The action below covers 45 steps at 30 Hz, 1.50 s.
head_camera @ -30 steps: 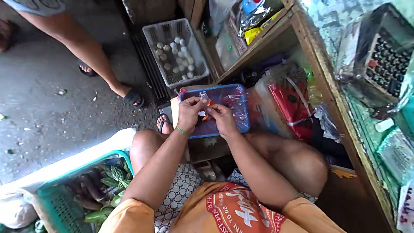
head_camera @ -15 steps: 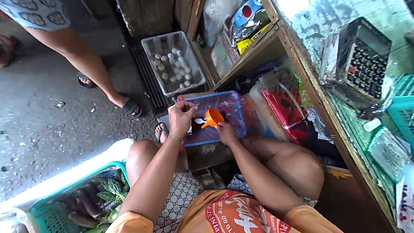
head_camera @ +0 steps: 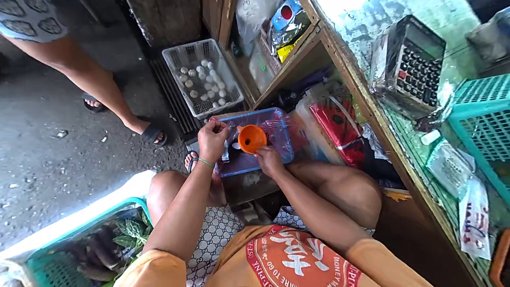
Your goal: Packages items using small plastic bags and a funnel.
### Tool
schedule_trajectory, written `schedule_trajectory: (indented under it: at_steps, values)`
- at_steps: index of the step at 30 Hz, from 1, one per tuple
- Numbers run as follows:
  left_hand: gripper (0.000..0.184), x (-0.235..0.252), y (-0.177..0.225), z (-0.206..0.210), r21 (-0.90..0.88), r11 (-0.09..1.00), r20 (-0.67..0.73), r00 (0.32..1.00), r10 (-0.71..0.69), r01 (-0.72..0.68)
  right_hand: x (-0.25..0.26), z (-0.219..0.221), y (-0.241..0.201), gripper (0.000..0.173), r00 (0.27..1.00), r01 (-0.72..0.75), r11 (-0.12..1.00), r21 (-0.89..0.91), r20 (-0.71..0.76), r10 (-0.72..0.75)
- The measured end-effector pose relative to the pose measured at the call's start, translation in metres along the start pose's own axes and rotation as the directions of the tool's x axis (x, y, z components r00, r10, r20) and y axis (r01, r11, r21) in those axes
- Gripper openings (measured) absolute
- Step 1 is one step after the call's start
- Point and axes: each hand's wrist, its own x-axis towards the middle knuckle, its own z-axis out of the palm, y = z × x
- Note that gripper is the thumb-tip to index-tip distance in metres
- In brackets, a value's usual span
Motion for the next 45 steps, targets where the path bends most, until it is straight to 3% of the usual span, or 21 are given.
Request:
schedule_trajectory:
  at_steps: [3,11,16,19,26,32,38,42,45]
  values:
    - [0.011,0.003,-0.001,-0.004,-0.014,1.000,-0.030,1.000,-0.004,0.004,0.009,0.020,0.005,0.028,0.999,-0.045,0.999,-0.007,-0.010,0.045]
    - [0.009,0.002,0.000,-0.009,-0.037,0.999,-0.086,0.996,-0.029,0.026,0.005,0.008,-0.002,0.024,0.996,-0.061,0.998,0.021,-0.058,0.062]
    - [0.009,0.004,-0.005,-0.009,0.047,0.999,-0.023,1.000,-0.009,0.010,0.001,-0.005,-0.003,0.025,0.970,-0.187,0.953,0.239,-0.109,0.218]
    - [0.009,0.007,-0.017,-0.005,0.148,0.987,0.027,0.997,-0.073,0.068,-0.006,-0.028,-0.014,0.026,0.943,-0.230,0.914,0.333,-0.156,0.294]
    - [0.011,0.012,-0.028,0.014,0.257,0.961,0.101,0.986,-0.130,0.100,-0.035,-0.075,-0.035,0.016,0.879,0.022,0.836,0.548,-0.409,0.245]
    - [0.009,0.008,-0.017,0.019,0.251,0.965,0.124,0.986,-0.110,0.076,-0.041,-0.082,-0.042,0.014,0.863,0.131,0.759,0.638,-0.450,0.230]
    - [0.006,-0.006,-0.002,0.016,0.259,0.965,0.155,0.988,-0.012,-0.029,-0.038,-0.076,-0.041,0.016,0.878,0.093,0.766,0.636,-0.416,0.238]
    - [0.030,-0.006,-0.005,0.018,0.192,0.968,0.225,0.967,0.118,-0.163,-0.038,-0.080,-0.042,0.014,0.886,0.086,0.762,0.642,-0.398,0.236]
    - [0.025,-0.004,-0.009,0.021,0.149,0.943,0.266,0.930,0.253,-0.299,-0.038,-0.088,-0.042,0.014,0.905,0.088,0.780,0.619,-0.377,0.198]
